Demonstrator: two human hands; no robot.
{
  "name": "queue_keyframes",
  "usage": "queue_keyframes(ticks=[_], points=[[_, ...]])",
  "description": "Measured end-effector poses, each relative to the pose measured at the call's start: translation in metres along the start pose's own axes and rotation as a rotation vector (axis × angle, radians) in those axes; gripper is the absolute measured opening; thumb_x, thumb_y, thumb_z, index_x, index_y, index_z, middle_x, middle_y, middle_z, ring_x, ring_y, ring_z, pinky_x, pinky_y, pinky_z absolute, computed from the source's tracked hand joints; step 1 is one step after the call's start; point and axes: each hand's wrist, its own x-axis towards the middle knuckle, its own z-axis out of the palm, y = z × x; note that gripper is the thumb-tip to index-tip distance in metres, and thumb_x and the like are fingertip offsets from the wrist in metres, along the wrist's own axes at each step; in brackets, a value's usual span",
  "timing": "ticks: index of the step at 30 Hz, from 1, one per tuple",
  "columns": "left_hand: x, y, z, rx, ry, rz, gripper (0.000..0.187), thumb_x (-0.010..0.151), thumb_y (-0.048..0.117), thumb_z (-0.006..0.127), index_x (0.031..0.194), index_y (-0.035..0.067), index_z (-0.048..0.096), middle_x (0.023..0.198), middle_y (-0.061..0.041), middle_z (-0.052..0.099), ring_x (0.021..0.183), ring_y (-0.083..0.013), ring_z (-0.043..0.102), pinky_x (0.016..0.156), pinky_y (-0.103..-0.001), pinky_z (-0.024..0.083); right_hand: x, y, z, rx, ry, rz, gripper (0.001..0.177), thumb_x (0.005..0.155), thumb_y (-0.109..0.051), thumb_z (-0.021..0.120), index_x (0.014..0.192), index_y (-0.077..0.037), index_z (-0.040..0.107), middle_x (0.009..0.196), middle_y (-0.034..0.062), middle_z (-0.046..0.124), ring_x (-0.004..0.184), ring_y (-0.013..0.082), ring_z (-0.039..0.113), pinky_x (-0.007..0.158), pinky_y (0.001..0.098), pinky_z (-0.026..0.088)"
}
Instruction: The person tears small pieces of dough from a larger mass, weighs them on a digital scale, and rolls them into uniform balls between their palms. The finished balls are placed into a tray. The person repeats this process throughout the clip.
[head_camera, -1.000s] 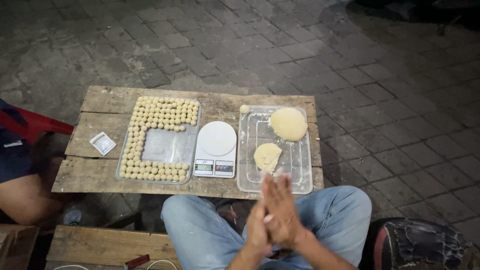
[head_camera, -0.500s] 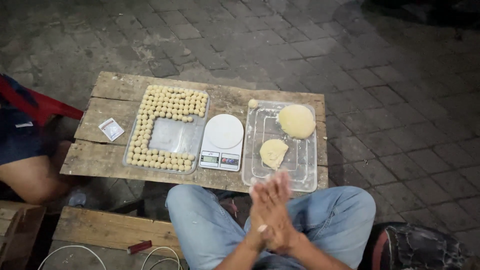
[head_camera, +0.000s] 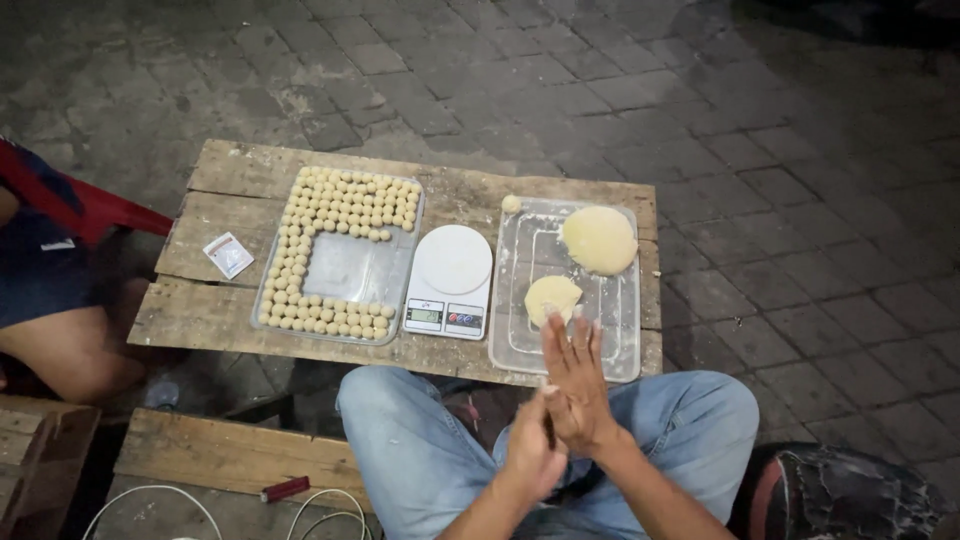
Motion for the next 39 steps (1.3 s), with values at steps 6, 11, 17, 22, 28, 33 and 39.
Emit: queue_keyframes(ticks=[6, 11, 17, 22, 28, 33, 39], points=[[0.009, -0.022, 0.005, -0.7, 0.218, -0.605, 0.064, 0.079, -0.01, 0.049, 0.14, 0.011, 0.052, 0.146, -0.011, 0.052, 0.125, -0.0214, 0.055, 0.103, -0.03, 0.046, -0.023, -0.007, 0.012, 0.271, -0.175, -0.025, 0.078, 0.109, -0.061, 0.003, 0.163, -0.006, 0.017, 0.174, 0.0113, 0.012, 0.163, 0.029, -0.001, 0.133, 0.0532, -0.004], [0.012, -0.1, 0.004, -1.008, 0.35, -0.879, 0.026, 0.106, 0.029, 0.061, 0.1, 0.006, 0.072, 0.077, -0.01, 0.073, 0.06, -0.0223, 0.069, 0.053, -0.032, 0.057, -0.021, 0.043, 0.01, 0.049, -0.055, 0.099, 0.104, 0.097, -0.079, 0.005, 0.165, -0.001, 0.017, 0.172, 0.0175, 0.017, 0.162, 0.041, 0.004, 0.13, 0.0574, -0.005], [0.042, -0.074, -0.058, -0.507, 0.43, -0.467, 0.024, 0.09, -0.01, 0.06, 0.109, 0.002, 0.07, 0.092, -0.016, 0.074, 0.08, -0.0197, 0.074, 0.065, -0.023, 0.058, -0.065, 0.05, -0.012, 0.096, 0.013, 0.317, 0.066, 0.113, -0.042, 0.027, 0.157, 0.006, 0.036, 0.165, 0.0234, 0.035, 0.158, 0.0421, 0.025, 0.132, 0.0551, 0.01], [0.08, 0.047, -0.143, 0.046, 0.471, -0.286, 0.019, 0.093, 0.004, 0.064, 0.11, 0.007, 0.071, 0.095, -0.01, 0.076, 0.073, -0.0165, 0.07, 0.059, -0.025, 0.056, -0.117, 0.078, -0.008, -0.027, 0.043, 0.349, 0.053, 0.104, -0.013, 0.058, 0.153, 0.005, 0.047, 0.159, 0.0241, 0.046, 0.154, 0.0455, 0.035, 0.13, 0.0613, 0.019], [0.139, 0.05, -0.278, 0.754, 0.691, -0.081, 0.024, 0.095, 0.019, 0.07, 0.118, 0.013, 0.067, 0.12, -0.009, 0.06, 0.097, -0.0207, 0.064, 0.081, -0.034, 0.059, -0.135, 0.094, 0.003, -0.164, 0.025, 0.339, 0.052, 0.1, -0.01, 0.066, 0.149, 0.005, 0.055, 0.15, 0.0231, 0.057, 0.145, 0.049, 0.047, 0.125, 0.064, 0.03], [0.169, 0.024, -0.365, 1.06, 0.626, 0.275, 0.032, 0.093, 0.009, 0.07, 0.124, 0.003, 0.062, 0.113, -0.016, 0.064, 0.105, -0.0346, 0.057, 0.089, -0.047, 0.045, -0.13, 0.089, 0.004, -0.2, 0.027, 0.327, 0.049, 0.1, -0.01, 0.066, 0.146, 0.006, 0.057, 0.148, 0.0231, 0.059, 0.145, 0.0492, 0.048, 0.125, 0.063, 0.034], [0.198, 0.013, -0.398, 1.275, 0.479, 0.123, 0.02, 0.098, 0.007, 0.068, 0.118, 0.005, 0.07, 0.118, -0.014, 0.065, 0.114, -0.0356, 0.054, 0.092, -0.049, 0.049, -0.124, 0.087, 0.003, -0.169, 0.031, 0.337, 0.046, 0.1, -0.008, 0.066, 0.142, 0.008, 0.058, 0.142, 0.0269, 0.061, 0.141, 0.0514, 0.05, 0.124, 0.0621, 0.034]])
